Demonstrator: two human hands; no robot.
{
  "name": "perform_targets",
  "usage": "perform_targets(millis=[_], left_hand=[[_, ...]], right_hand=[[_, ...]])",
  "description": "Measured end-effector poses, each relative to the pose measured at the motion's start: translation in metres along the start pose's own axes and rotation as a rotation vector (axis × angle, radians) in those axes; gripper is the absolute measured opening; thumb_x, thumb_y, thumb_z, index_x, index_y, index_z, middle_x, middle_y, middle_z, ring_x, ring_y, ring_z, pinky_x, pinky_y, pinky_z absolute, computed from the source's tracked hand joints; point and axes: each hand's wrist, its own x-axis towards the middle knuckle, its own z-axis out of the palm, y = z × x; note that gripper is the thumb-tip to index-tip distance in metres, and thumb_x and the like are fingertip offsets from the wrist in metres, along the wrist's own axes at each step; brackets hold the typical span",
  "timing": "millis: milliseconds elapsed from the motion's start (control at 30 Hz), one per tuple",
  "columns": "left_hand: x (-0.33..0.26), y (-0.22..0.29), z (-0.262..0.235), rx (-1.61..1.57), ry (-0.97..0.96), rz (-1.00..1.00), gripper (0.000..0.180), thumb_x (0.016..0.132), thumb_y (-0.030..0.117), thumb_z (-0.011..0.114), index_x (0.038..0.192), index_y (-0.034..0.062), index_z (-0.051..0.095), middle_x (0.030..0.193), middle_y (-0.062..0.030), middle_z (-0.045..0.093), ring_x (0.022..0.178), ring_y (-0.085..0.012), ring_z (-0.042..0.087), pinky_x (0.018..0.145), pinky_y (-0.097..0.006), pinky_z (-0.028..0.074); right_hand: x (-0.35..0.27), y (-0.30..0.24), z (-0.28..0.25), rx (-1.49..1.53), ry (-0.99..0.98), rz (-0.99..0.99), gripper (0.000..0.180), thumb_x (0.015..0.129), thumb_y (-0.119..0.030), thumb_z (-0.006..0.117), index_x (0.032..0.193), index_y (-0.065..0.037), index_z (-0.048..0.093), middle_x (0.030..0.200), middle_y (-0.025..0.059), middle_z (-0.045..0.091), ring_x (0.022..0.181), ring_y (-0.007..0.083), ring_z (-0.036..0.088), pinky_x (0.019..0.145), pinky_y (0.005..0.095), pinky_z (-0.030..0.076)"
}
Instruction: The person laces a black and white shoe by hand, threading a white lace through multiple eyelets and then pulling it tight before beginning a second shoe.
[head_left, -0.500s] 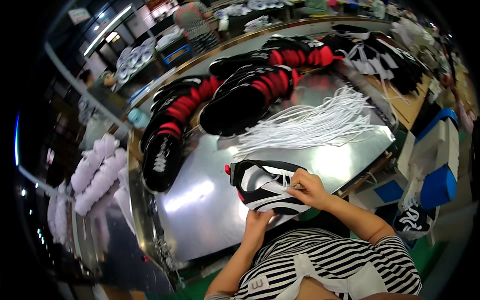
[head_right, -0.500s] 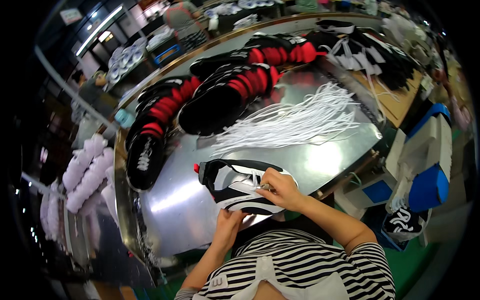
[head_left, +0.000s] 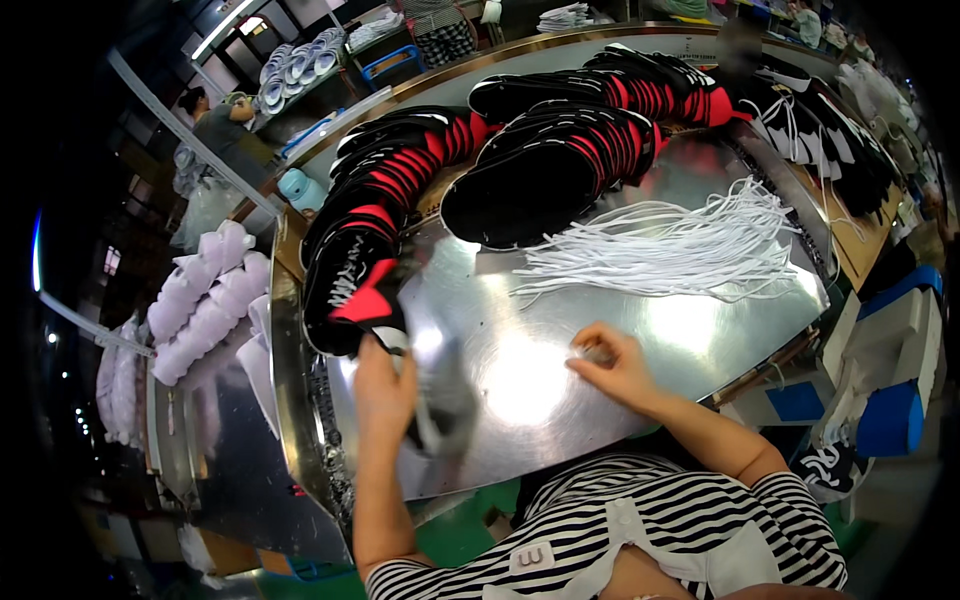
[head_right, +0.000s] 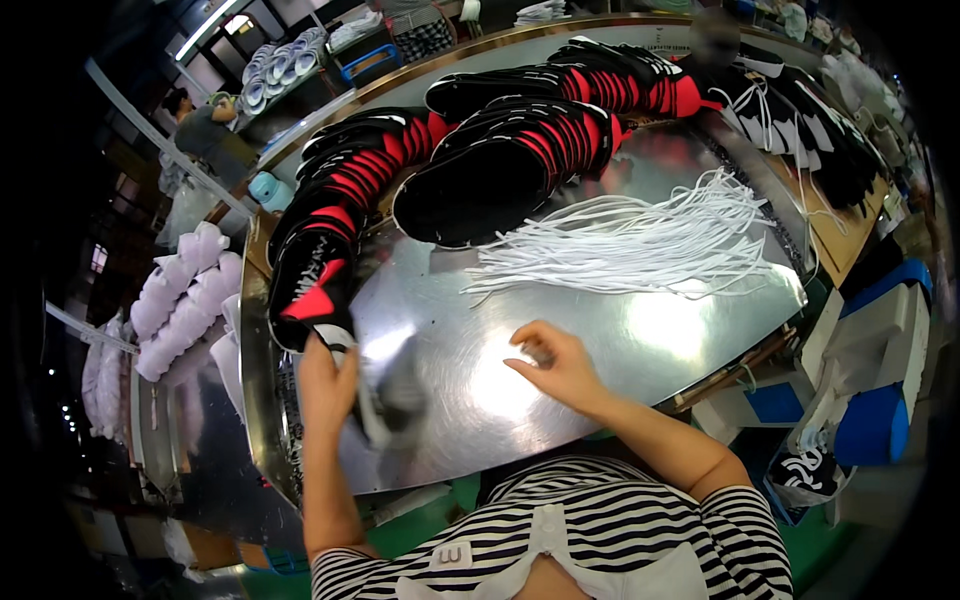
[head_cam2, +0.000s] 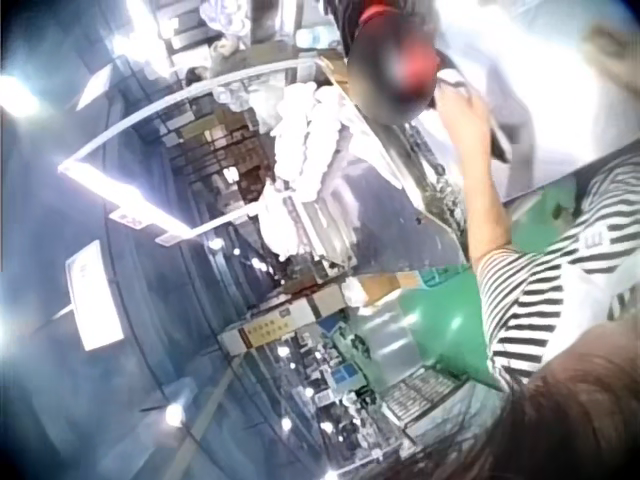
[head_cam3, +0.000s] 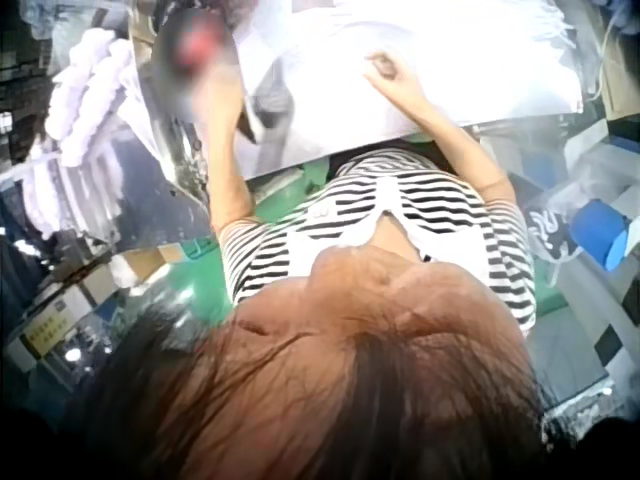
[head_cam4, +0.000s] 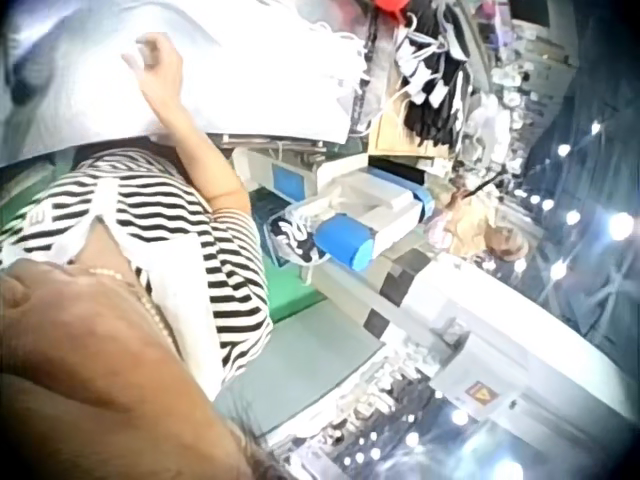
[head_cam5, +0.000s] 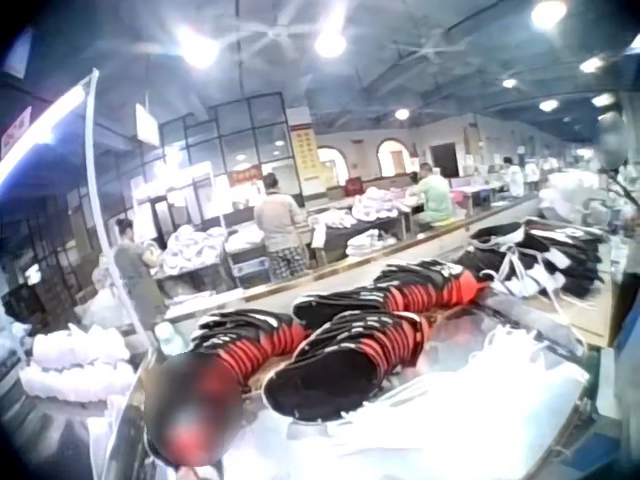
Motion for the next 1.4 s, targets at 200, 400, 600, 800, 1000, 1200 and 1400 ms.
perform_targets(millis=[200, 400, 600, 800, 1000, 1200, 1400], left_hand=[[0.060, -0.138, 0.076, 0.584, -0.099, 0.033, 0.050, 0.078, -0.003, 0.056, 0.128, 0.0055, 0.057, 0.107, -0.0158, 0.058, 0.087, -0.0331, 0.063, 0.071, -0.041, 0.052], [0.081, -0.105, 0.101, 0.428, -0.165, -0.157, 0.054, 0.077, 0.012, 0.067, 0.128, -0.0003, 0.053, 0.106, -0.0170, 0.056, 0.099, -0.0353, 0.058, 0.083, -0.046, 0.047], [0.094, -0.014, 0.131, -0.505, 0.033, -0.147, 0.046, 0.087, 0.016, 0.070, 0.126, -0.0027, 0.055, 0.113, -0.0176, 0.058, 0.093, -0.0287, 0.061, 0.081, -0.039, 0.049], [0.143, -0.095, 0.209, -0.662, 0.238, -0.349, 0.036, 0.088, 0.016, 0.069, 0.118, -0.0038, 0.063, 0.113, -0.0219, 0.066, 0.096, -0.0309, 0.067, 0.087, -0.038, 0.051], [0.141, -0.020, 0.134, -0.515, 0.535, -0.131, 0.021, 0.093, 0.005, 0.057, 0.110, -0.0067, 0.063, 0.103, -0.0189, 0.063, 0.095, -0.0338, 0.060, 0.089, -0.039, 0.046], [0.043, 0.107, 0.021, -0.303, 0.580, 0.448, 0.031, 0.080, 0.016, 0.062, 0.103, -0.0047, 0.059, 0.101, -0.0172, 0.058, 0.093, -0.0372, 0.055, 0.083, -0.045, 0.045], [-0.067, 0.182, 0.150, -0.162, 0.013, 0.345, 0.039, 0.066, 0.014, 0.067, 0.104, 0.0056, 0.062, 0.117, -0.0150, 0.058, 0.110, -0.0374, 0.049, 0.085, -0.053, 0.037]], right_hand=[[0.077, 0.028, -0.043, -0.523, 0.262, -0.292, 0.015, 0.084, -0.011, 0.070, 0.099, -0.009, 0.069, 0.086, 0.0055, 0.063, 0.072, 0.0220, 0.063, 0.062, 0.0338, 0.048], [0.168, 0.051, -0.027, -0.965, 0.204, -0.401, 0.009, 0.078, -0.009, 0.069, 0.086, -0.010, 0.068, 0.095, 0.0031, 0.060, 0.076, 0.0253, 0.065, 0.063, 0.0393, 0.051], [0.150, 0.007, -0.007, -0.552, 0.152, -0.455, 0.014, 0.076, -0.003, 0.069, 0.088, -0.009, 0.066, 0.096, 0.0064, 0.061, 0.078, 0.0242, 0.064, 0.067, 0.0326, 0.052], [0.093, -0.129, 0.011, 0.463, -0.305, -0.085, 0.019, 0.098, -0.023, 0.060, 0.108, -0.007, 0.058, 0.077, -0.0011, 0.059, 0.061, 0.0028, 0.047, 0.052, 0.0187, 0.038], [0.015, -0.074, -0.062, 0.526, -0.051, 0.174, 0.021, 0.097, -0.028, 0.060, 0.100, -0.007, 0.059, 0.064, -0.0002, 0.053, 0.045, 0.0031, 0.033, 0.041, 0.0209, 0.021], [-0.050, -0.029, -0.085, 0.450, 0.088, 0.087, 0.023, 0.096, -0.026, 0.062, 0.110, -0.008, 0.059, 0.081, -0.0001, 0.061, 0.058, 0.0018, 0.042, 0.047, 0.0185, 0.028], [-0.087, -0.057, -0.074, 0.512, -0.044, 0.113, 0.025, 0.097, -0.021, 0.062, 0.116, -0.005, 0.056, 0.083, -0.0040, 0.054, 0.066, -0.0004, 0.042, 0.055, 0.0172, 0.033]])
